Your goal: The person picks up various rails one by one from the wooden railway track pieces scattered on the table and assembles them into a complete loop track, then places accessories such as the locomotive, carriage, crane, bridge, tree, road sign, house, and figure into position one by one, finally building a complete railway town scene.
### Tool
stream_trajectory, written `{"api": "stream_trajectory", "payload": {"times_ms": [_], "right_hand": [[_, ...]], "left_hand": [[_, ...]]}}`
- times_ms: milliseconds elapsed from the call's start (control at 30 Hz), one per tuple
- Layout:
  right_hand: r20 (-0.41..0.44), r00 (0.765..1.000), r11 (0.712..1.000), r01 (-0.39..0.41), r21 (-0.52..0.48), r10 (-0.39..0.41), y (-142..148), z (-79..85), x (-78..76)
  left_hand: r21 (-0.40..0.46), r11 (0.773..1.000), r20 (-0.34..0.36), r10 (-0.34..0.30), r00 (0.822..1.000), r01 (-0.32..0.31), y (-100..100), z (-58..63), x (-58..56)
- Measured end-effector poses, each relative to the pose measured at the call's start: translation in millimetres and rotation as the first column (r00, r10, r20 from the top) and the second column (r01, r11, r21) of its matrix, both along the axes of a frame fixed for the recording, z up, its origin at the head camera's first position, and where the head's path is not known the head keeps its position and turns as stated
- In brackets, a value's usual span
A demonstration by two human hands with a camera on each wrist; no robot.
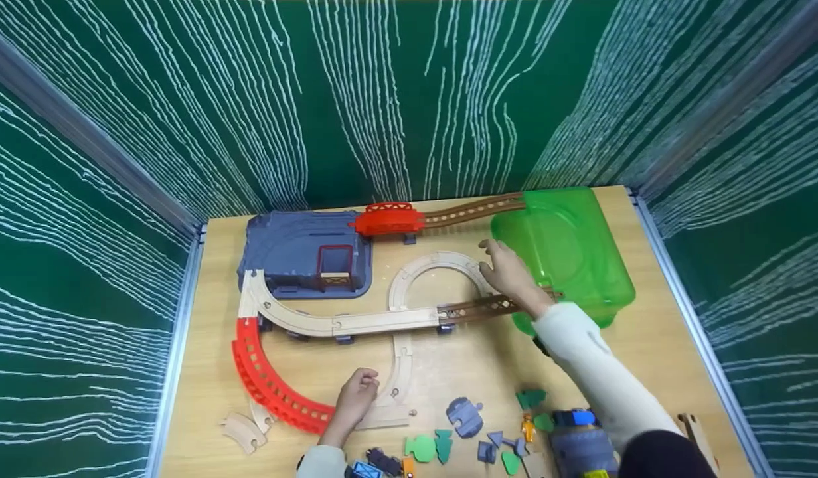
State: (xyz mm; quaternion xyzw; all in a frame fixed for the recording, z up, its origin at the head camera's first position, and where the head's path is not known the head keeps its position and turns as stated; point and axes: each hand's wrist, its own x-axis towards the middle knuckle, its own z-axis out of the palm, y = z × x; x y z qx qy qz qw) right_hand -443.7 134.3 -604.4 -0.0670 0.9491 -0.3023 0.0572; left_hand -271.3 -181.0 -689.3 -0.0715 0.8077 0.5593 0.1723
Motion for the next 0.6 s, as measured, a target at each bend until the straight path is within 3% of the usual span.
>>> {"api": "stream_trajectory", "payload": {"times_ms": [167, 233, 333, 400, 467, 600], "right_hand": [[-0.069, 0.994, 0.983, -0.098, -0.154, 0.088, 20, 29.4, 46.9], [-0.083, 0.992, 0.978, -0.104, -0.181, 0.090, 31, 35.3, 69.2], [-0.110, 0.992, 0.977, -0.080, -0.196, 0.059, 50, 39.2, 104.9], [-0.133, 0.991, 0.979, -0.047, -0.200, 0.021, 61, 37.1, 129.0], [-0.132, 0.991, 0.977, -0.013, -0.212, -0.015, 69, 29.3, 153.5], [-0.050, 0.998, 0.960, 0.016, -0.279, -0.031, 70, -6.9, 204.6]], "left_hand": [[0.035, 0.999, 0.025, 0.019, 1.000, -0.020, -10, 9.6, 14.3], [0.051, 0.998, 0.029, 0.026, 0.999, -0.028, -13, 25.1, 20.9], [0.064, 0.997, 0.025, 0.048, 0.999, -0.050, -20, 31.6, 29.9], [0.037, 0.998, 0.017, 0.056, 0.998, -0.057, -23, 32.8, 35.0], [0.014, 0.998, 0.016, 0.066, 0.998, -0.066, -27, 22.1, 40.0], [0.011, 0.999, 0.025, 0.053, 0.998, -0.053, -24, 20.7, 50.0]]}}
